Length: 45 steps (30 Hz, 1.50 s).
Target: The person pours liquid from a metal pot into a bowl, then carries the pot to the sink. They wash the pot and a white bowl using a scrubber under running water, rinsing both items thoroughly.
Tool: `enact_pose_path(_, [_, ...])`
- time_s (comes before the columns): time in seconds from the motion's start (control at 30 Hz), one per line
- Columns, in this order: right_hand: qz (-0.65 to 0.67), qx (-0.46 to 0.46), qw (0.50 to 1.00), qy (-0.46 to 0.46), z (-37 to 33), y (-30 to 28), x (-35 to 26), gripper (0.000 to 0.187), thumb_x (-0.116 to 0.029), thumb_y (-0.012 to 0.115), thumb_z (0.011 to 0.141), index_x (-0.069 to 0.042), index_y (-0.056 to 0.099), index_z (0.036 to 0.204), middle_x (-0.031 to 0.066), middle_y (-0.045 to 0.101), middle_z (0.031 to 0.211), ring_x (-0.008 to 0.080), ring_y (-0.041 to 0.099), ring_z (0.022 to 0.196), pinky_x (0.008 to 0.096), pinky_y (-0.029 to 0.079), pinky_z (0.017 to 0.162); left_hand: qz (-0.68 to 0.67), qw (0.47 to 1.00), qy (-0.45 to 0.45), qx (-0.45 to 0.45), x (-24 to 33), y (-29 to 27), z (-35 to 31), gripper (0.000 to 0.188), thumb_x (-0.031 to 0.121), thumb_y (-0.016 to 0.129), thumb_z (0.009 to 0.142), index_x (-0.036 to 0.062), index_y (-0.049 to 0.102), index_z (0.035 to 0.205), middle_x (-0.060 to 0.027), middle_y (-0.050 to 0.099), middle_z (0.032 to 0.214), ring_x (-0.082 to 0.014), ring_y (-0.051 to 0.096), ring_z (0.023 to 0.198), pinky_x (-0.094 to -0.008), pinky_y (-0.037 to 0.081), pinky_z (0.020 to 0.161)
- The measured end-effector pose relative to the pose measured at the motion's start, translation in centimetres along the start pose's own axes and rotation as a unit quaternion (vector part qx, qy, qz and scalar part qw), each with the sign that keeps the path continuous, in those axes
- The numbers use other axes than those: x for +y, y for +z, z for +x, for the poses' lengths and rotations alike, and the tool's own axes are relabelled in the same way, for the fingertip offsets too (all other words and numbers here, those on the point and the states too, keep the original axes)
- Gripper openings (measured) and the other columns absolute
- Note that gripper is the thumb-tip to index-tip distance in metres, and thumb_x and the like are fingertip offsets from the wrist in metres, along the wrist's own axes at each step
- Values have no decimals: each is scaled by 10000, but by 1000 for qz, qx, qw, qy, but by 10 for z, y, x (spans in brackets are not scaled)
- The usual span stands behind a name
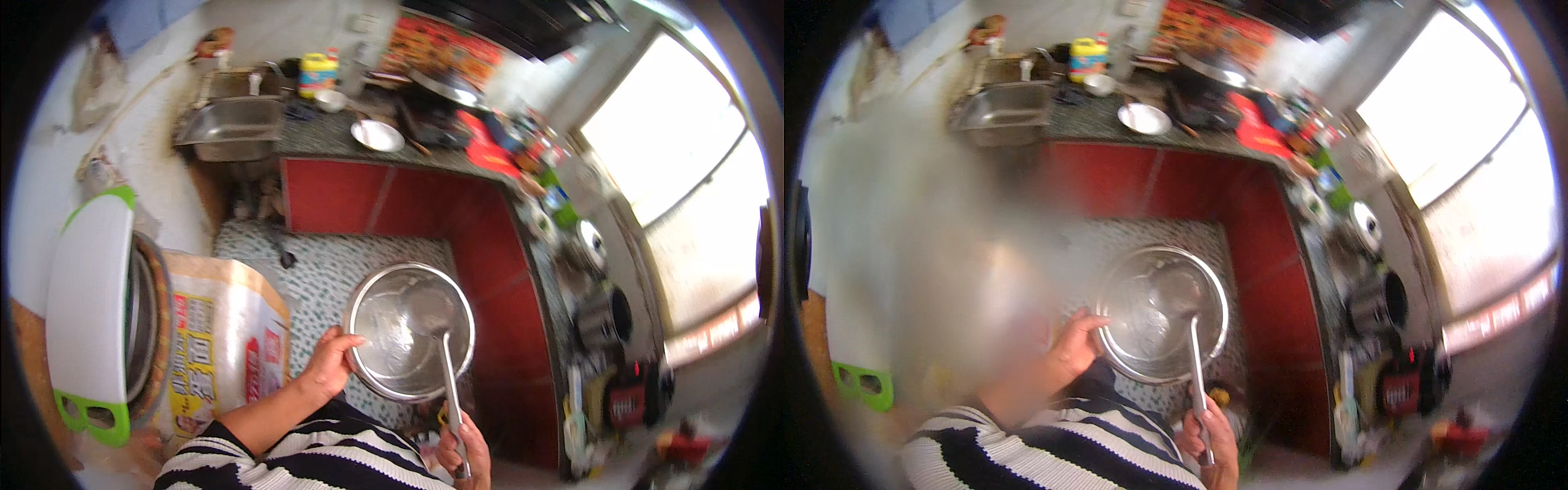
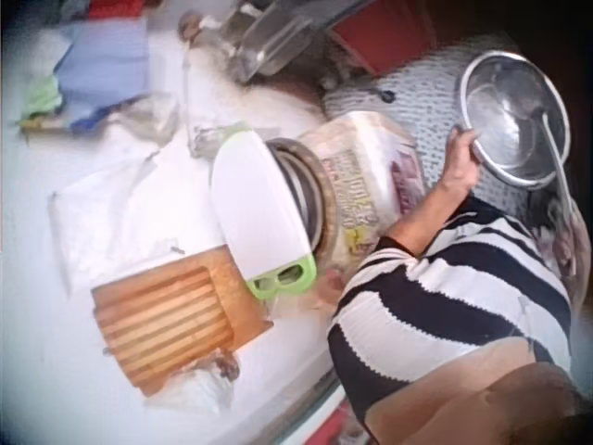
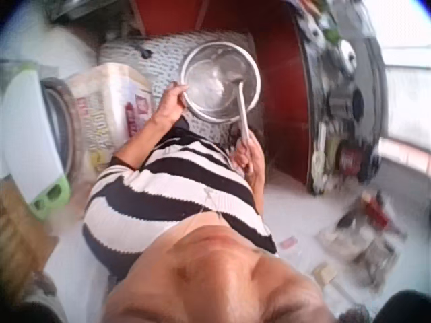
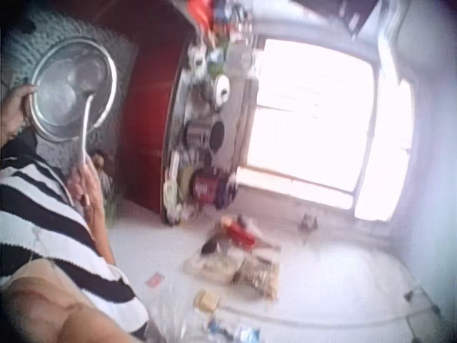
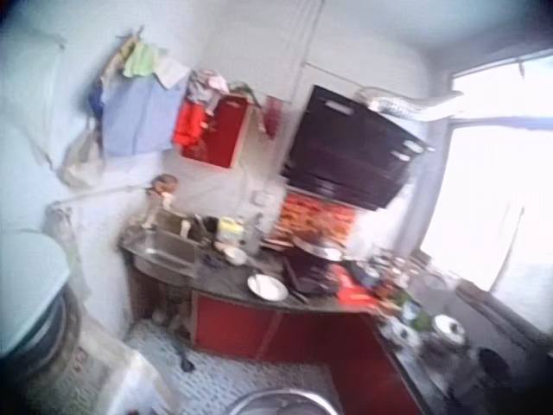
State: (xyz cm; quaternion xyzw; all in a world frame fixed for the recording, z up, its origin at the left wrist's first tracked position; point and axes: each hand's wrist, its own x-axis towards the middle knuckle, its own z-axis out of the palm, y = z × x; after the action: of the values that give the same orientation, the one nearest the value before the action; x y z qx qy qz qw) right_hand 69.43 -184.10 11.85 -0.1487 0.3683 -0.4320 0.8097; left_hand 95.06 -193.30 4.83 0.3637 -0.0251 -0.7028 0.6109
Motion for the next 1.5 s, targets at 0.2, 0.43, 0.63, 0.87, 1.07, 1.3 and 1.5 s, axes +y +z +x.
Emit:
enact_pose_path(0.2, [-89,-30,992,81,143,66,-58,358,-166,436,901,-28,402,1229,69,437,627,112,369,379,242,295,329,-21,996,82,40,91,-10,74,160,56,616,746,55,491,847,-44,556,766,-143,544,665,-275,447,573])
enact_pose_path(0.43, [-128,-74,962,228,310,166,-93,246,-193,453,910,-55,445,1114,59,471,655,121,409,441,227,315,363,-80,970,205,99,191,-22,132,234,46,564,774,23,537,1006,-90,609,939,-186,600,835,-309,495,721])
enact_pose_path(0.63, [-155,-197,913,321,458,221,-115,486,-446,308,940,-2,463,1060,90,541,761,141,454,470,282,397,423,-89,935,306,152,274,-19,202,213,104,565,780,29,531,976,-107,602,1000,-243,576,964,-399,479,838])
enact_pose_path(0.87, [-275,-194,902,271,571,256,-158,313,-196,462,917,-26,459,1179,88,596,779,124,518,520,242,434,458,-122,883,395,222,415,-39,279,184,92,533,813,11,533,978,-124,594,1016,-248,570,965,-426,462,864])
enact_pose_path(1.07, [-215,-92,943,237,651,269,-160,180,-142,449,904,-43,505,1044,43,530,693,120,454,517,250,365,469,-137,866,393,277,561,-120,368,165,82,547,794,-5,535,933,-129,600,977,-252,583,914,-420,473,842])
enact_pose_path(1.3, [-133,2,979,153,697,303,-145,149,-168,470,905,-51,528,977,28,521,681,121,447,528,247,370,488,-65,917,305,250,693,-226,485,187,53,549,756,-47,548,915,-147,609,913,-257,596,879,-433,489,831])
enact_pose_path(1.5, [-105,124,984,68,708,312,-134,143,-174,476,904,-61,535,968,19,536,679,109,458,500,246,374,469,-71,924,199,319,723,-303,595,40,68,549,725,46,518,736,-83,577,781,-244,582,790,-443,484,798])
